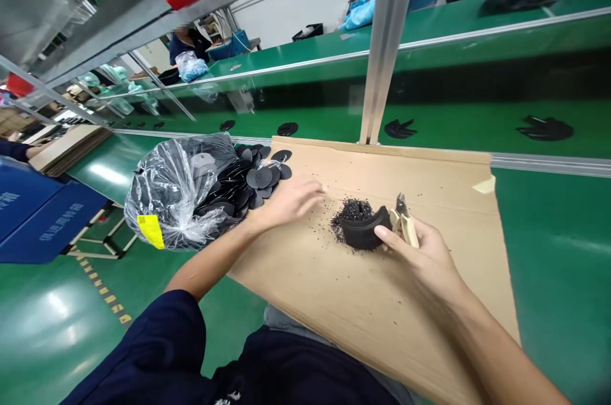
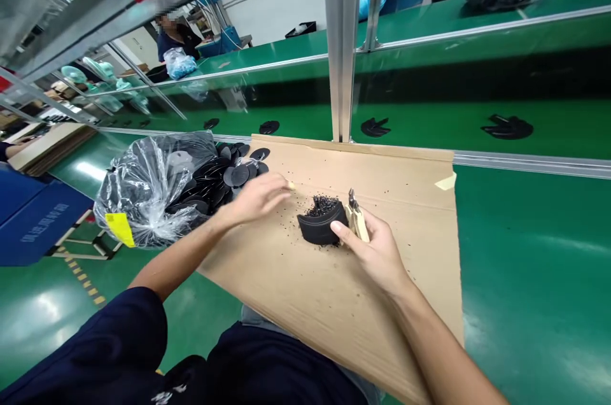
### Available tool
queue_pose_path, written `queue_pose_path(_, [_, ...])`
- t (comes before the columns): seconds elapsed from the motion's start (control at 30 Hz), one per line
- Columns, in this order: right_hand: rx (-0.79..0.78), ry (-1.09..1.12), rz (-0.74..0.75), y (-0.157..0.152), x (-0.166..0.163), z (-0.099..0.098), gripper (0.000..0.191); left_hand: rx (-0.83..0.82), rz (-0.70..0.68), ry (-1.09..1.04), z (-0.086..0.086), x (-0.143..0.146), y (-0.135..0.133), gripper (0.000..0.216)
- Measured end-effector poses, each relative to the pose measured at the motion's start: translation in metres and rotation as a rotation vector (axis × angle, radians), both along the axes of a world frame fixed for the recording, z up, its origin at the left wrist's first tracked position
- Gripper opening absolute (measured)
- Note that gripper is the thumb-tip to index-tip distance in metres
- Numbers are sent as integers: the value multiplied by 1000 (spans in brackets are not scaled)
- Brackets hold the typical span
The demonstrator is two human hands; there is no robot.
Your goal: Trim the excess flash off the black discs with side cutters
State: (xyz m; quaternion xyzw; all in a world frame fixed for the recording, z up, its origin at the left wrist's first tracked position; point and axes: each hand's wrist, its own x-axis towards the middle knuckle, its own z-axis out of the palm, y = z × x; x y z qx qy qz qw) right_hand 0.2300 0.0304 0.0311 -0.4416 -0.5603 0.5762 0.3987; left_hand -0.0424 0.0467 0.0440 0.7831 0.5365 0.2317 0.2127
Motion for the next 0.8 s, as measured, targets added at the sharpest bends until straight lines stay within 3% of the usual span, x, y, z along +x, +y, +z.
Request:
queue_pose_path(0.07, [20, -12, -48, 1, -1, -1, 50, 84, 246, 454, 10, -35, 3, 15])
queue_pose_path(0.17, [45, -22, -81, 3, -1, -6, 47, 49, 531, 792, 16, -75, 3, 23])
queue_pose_path(0.23, [76, -25, -86, 5, 0, -9, 46, 7, 583, 793, 15, -90, 1, 28])
queue_pose_path(0.33, [130, -36, -96, 5, 0, -13, 45, 75, 577, 560, 10, -97, -2, 26])
queue_pose_path(0.43, [142, -47, -111, 5, -1, -15, 40, 175, 508, 142, 7, -84, -5, 24])
queue_pose_path(0.57, [144, -94, -118, 2, -3, -13, 36, 166, 209, -406, 4, -32, -13, 30])
queue_pose_path(0.67, [146, -84, -62, -1, -5, -11, 33, 180, 20, -518, 1, 16, -21, 27])
queue_pose_path(0.8, [134, -13, 7, -5, -7, -11, 36, 260, -85, -413, -6, 59, -25, 21])
